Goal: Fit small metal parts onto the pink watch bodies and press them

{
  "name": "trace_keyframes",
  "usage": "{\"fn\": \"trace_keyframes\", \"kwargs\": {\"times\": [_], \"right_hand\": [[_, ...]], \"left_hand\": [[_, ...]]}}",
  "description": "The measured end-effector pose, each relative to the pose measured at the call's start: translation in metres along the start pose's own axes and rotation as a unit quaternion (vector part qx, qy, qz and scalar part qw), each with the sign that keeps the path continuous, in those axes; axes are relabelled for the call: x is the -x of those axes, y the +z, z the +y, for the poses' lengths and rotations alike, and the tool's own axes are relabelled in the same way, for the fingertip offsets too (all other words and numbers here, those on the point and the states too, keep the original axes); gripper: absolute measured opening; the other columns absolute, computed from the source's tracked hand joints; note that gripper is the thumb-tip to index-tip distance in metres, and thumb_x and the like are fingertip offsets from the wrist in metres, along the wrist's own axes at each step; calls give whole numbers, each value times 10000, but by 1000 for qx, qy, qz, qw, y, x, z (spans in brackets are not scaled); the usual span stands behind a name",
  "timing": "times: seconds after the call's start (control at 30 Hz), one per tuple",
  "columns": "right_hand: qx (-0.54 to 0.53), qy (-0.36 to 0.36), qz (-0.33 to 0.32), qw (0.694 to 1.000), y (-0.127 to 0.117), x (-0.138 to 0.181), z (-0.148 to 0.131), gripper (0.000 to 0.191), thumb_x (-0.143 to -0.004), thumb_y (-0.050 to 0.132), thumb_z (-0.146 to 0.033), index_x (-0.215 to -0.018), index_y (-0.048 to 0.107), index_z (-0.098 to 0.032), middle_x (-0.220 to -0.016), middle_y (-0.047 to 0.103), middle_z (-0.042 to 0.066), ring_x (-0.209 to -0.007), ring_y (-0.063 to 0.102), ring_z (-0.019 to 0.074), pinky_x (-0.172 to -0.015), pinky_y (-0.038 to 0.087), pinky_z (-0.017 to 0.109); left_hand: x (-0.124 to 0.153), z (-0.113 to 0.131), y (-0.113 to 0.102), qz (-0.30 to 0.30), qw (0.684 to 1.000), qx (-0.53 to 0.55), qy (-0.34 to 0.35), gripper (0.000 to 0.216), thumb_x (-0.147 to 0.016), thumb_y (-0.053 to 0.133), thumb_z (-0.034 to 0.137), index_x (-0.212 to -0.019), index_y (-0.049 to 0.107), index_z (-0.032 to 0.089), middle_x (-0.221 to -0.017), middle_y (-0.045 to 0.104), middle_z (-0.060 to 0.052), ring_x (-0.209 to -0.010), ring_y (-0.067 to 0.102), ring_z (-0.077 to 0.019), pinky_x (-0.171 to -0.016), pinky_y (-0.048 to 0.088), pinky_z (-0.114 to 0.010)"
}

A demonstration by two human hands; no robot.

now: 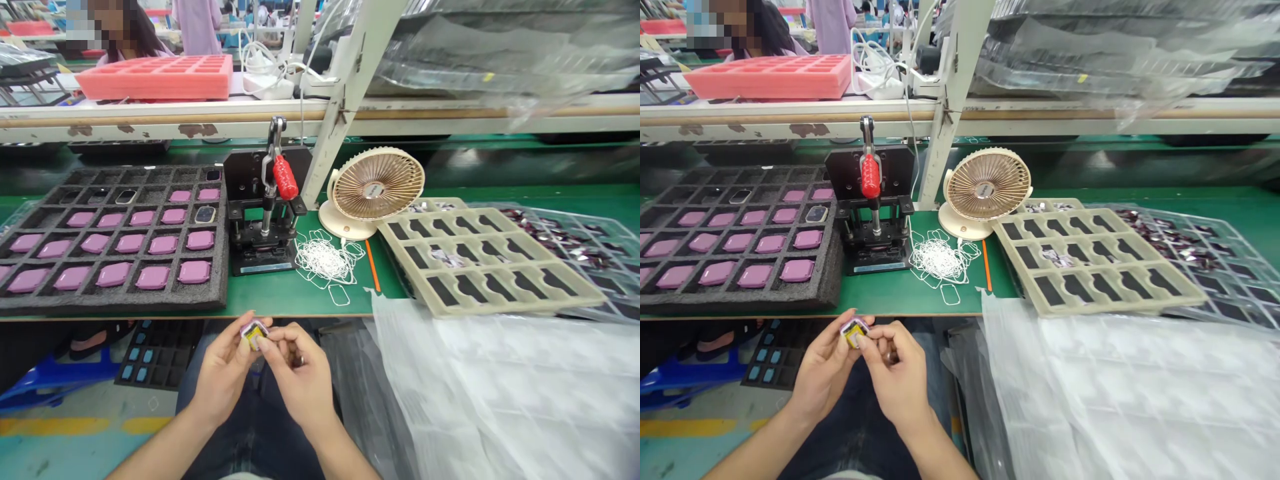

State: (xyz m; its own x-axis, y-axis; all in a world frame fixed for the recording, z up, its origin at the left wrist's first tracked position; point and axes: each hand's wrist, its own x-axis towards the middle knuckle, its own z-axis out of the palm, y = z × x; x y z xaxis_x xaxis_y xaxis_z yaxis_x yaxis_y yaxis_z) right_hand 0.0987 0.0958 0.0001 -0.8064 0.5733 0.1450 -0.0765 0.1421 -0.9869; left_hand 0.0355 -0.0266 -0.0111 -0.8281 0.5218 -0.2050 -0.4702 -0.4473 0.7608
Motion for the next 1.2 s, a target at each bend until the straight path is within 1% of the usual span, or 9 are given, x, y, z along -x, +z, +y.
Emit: {"fn": "trace_keyframes", "kwargs": {"times": [0.17,0.3,0.43,0.53,0.63,0.77,0.87,1.07,1.2], "right_hand": [[-15,76,-27,997,-7,1,1,275,-935,761,-446,-984,704,-182,-675,461,-53,-578,416,95,-511,381,194],[-91,90,-30,991,-28,-2,2,372,-1038,601,-518,-1025,737,-172,-679,505,-25,-560,453,109,-505,400,224],[-138,41,118,983,-48,-16,5,535,-1083,455,-601,-1002,770,-177,-908,665,65,-808,650,175,-706,542,295],[-48,44,212,975,-58,-29,4,677,-1070,387,-694,-905,768,-160,-766,652,51,-660,601,148,-586,487,269],[29,55,156,986,-62,-38,1,641,-1066,427,-678,-997,786,-151,-706,676,49,-596,617,158,-543,489,276],[155,-70,67,983,-59,-47,6,334,-1024,655,-490,-1116,802,-205,-1037,764,98,-911,714,214,-797,580,334],[203,-101,50,973,-57,-50,12,229,-1009,694,-399,-1054,810,-208,-992,762,83,-833,706,190,-754,580,318],[138,-155,47,977,-61,-21,-12,174,-1007,699,-230,-1131,819,-244,-1184,764,88,-1055,744,210,-941,624,358],[101,-224,-22,969,-56,10,-26,368,-968,698,-75,-1274,769,-268,-1324,739,86,-1204,727,253,-1036,631,433]], "left_hand": [[-2,4,3,41,997,-65,-30,532,-937,796,330,-1431,631,222,-1284,777,-150,-1181,745,-267,-956,632,-345],[-7,12,6,16,996,-82,-43,632,-934,795,323,-1483,521,173,-1208,785,-178,-1010,791,-276,-803,655,-354],[-7,15,10,6,996,-76,-42,560,-912,816,340,-1382,566,165,-1134,793,-172,-923,784,-259,-685,604,-296],[-6,14,10,-3,993,-110,-39,356,-951,769,371,-1221,670,160,-1170,785,-165,-870,746,-194,-737,575,-283],[-7,14,8,-16,984,-172,-41,349,-952,761,403,-1209,729,169,-1255,764,-169,-851,706,-173,-762,556,-289],[-8,16,2,-8,977,-208,-44,432,-895,819,426,-1230,736,167,-1103,806,-163,-755,669,-166,-626,495,-254],[-8,16,-1,-34,980,-191,-50,376,-903,809,431,-1145,749,150,-1025,807,-153,-679,624,-139,-577,455,-238],[-6,18,10,-67,969,-223,-80,425,-928,762,493,-1196,757,162,-1026,785,-128,-616,555,-107,-613,488,-257],[-1,23,18,-54,958,-269,-82,524,-883,791,545,-1232,765,156,-756,719,-54,-573,531,-113,-516,422,-222]]}}
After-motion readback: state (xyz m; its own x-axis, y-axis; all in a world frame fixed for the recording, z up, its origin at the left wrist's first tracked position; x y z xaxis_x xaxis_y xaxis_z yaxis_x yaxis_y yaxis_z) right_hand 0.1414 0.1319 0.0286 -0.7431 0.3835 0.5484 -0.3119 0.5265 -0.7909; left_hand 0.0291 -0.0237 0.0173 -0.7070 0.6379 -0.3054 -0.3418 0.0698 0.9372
